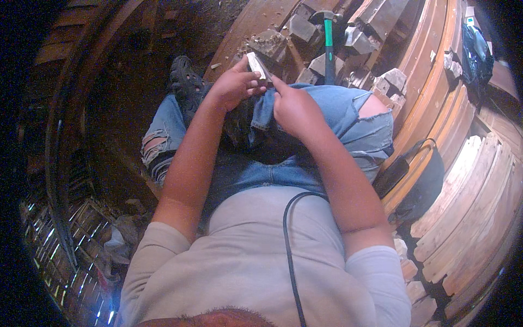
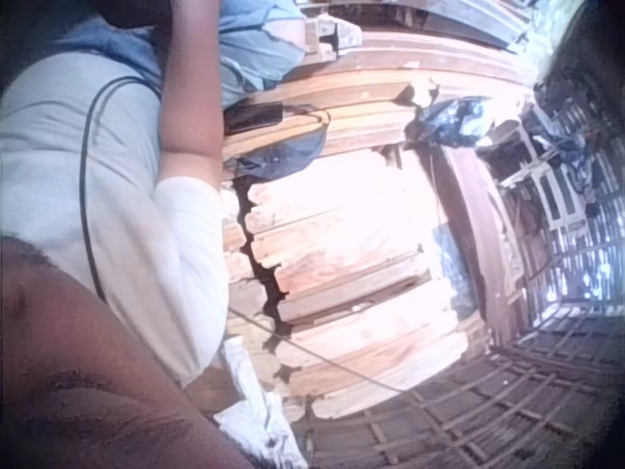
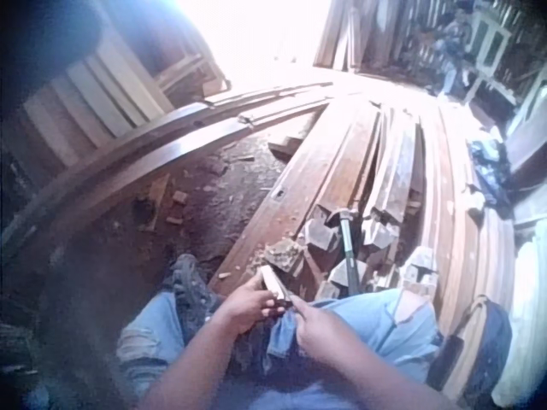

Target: The person sits on the ground and uses a knife to carve a small piece of wood held in their left hand. They repeatedly scrape the surface of the wood to remove shavings and shape the piece.

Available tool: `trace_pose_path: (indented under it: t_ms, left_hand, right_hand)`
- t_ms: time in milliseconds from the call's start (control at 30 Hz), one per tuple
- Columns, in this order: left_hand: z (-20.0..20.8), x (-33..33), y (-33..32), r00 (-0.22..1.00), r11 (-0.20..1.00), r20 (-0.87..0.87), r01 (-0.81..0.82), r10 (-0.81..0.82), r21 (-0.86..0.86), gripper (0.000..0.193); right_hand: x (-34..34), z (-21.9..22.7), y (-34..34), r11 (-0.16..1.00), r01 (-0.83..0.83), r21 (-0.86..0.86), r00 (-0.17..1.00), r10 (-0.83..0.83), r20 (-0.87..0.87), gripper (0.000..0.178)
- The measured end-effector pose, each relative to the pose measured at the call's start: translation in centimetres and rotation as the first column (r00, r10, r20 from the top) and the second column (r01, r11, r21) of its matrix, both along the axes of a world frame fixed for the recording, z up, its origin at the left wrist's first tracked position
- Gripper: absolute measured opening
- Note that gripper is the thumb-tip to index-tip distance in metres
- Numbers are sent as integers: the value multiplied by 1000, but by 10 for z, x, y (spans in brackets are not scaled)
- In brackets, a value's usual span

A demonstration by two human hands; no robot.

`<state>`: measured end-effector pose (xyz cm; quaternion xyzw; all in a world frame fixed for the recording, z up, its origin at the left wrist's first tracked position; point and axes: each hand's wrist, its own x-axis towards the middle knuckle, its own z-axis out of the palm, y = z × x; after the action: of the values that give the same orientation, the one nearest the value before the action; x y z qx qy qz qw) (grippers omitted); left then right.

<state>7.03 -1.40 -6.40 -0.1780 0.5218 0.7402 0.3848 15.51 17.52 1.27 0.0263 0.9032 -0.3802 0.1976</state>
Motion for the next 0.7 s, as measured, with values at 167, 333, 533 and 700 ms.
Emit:
trace_pose_path:
  t_ms: [167,333,533,700]
  left_hand:
    - [-2,-1,-2,1000,998,7,1,-1,55,97]
    - [-2,-3,-2,1000,999,29,1,-2,42,96]
    - [-3,-4,-1,1000,1000,9,14,-15,22,97]
    - [-2,-3,0,1000,1000,3,10,-10,12,79]
  right_hand:
    - [30,27,13,999,-27,45,999,25,36,46]
    - [27,33,5,992,-40,121,996,30,88,46]
    - [0,17,-10,989,-38,141,995,25,97,47]
    - [-7,7,-10,995,-31,99,998,27,48,48]
